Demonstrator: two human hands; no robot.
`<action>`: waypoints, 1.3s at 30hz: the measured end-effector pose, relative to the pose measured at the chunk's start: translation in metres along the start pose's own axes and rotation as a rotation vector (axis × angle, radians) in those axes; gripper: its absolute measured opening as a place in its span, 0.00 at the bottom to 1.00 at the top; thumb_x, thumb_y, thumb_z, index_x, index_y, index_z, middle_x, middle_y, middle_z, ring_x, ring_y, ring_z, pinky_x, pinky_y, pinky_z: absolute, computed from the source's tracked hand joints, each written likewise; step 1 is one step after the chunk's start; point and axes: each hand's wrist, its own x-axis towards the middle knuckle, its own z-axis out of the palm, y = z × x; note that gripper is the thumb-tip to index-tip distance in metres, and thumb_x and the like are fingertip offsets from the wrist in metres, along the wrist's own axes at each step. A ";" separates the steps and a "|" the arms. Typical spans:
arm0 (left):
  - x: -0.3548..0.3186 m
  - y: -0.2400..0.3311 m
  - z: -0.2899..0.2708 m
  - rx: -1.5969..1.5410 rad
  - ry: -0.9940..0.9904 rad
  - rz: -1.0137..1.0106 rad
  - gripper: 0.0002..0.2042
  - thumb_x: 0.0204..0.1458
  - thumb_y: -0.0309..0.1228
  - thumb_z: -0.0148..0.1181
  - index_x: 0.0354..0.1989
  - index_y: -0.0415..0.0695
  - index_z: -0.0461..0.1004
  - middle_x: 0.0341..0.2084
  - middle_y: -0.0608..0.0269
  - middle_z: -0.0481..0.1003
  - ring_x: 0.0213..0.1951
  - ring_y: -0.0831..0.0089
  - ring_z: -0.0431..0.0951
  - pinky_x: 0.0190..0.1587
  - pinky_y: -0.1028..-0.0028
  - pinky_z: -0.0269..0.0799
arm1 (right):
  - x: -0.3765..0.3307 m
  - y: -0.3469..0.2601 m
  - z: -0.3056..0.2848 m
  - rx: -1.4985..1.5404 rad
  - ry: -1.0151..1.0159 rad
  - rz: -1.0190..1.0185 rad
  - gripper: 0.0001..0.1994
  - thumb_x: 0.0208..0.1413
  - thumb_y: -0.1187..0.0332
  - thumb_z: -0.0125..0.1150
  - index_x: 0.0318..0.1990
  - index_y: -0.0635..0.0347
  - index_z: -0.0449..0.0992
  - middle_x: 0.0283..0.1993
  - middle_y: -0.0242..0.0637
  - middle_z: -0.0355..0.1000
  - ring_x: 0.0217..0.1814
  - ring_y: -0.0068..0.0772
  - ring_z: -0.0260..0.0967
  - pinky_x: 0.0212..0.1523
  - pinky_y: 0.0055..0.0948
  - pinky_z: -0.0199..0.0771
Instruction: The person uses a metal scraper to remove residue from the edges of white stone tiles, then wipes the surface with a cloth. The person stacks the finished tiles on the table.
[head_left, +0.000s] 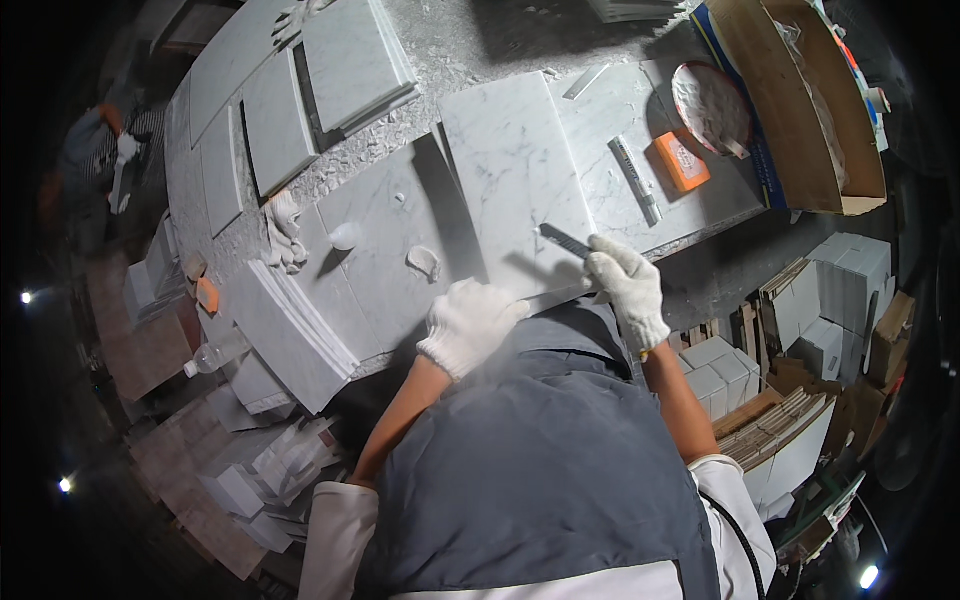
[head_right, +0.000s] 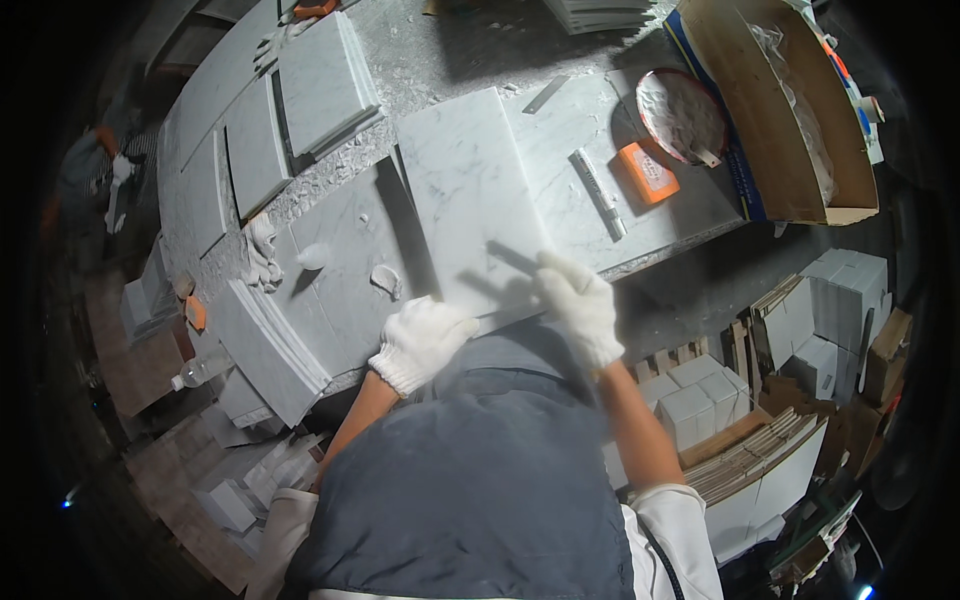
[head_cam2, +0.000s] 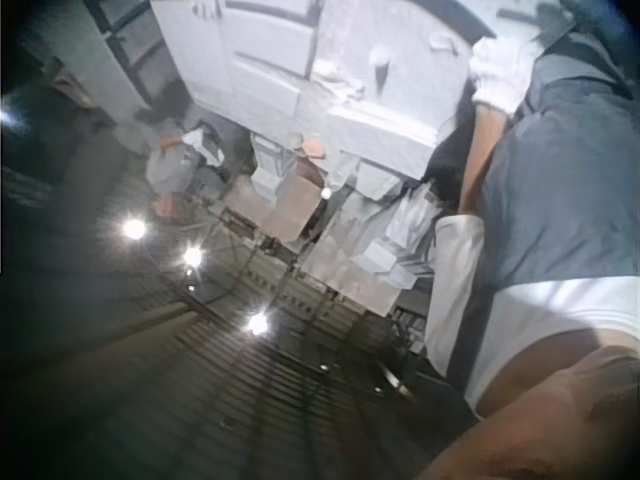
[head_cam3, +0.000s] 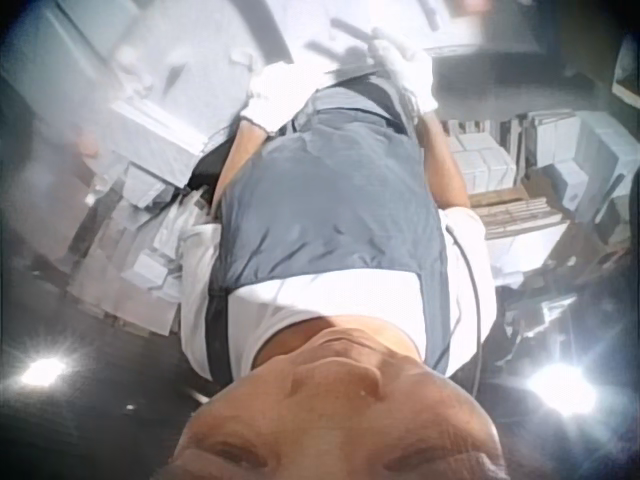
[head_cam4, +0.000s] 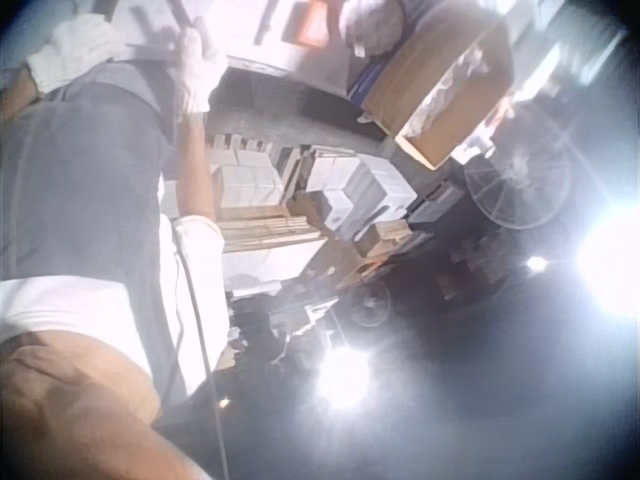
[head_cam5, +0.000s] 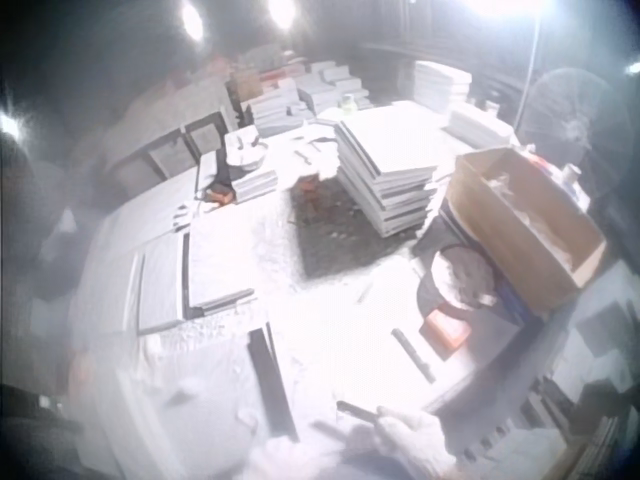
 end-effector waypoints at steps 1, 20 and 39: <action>-0.001 0.000 0.001 -0.022 0.016 -0.012 0.19 0.60 0.50 0.54 0.32 0.48 0.84 0.28 0.53 0.81 0.38 0.50 0.82 0.41 0.52 0.79 | -0.002 0.003 0.006 -0.083 -0.005 -0.010 0.19 0.65 0.67 0.65 0.58 0.69 0.77 0.37 0.36 0.82 0.31 0.20 0.78 0.27 0.19 0.76; -0.028 -0.019 0.011 -0.029 0.012 0.022 0.18 0.61 0.48 0.53 0.31 0.50 0.83 0.31 0.62 0.83 0.39 0.58 0.81 0.40 0.56 0.79 | 0.006 0.048 0.035 -0.679 0.158 -0.866 0.15 0.59 0.76 0.68 0.54 0.62 0.82 0.42 0.40 0.83 0.39 0.27 0.81 0.44 0.25 0.80; -0.001 -0.012 -0.015 -1.377 0.260 -0.339 0.12 0.64 0.35 0.61 0.39 0.36 0.76 0.29 0.65 0.78 0.32 0.83 0.75 0.38 0.79 0.72 | -0.042 0.006 0.063 -0.234 -0.162 -0.134 0.19 0.66 0.69 0.63 0.61 0.68 0.76 0.43 0.39 0.82 0.40 0.24 0.81 0.36 0.23 0.82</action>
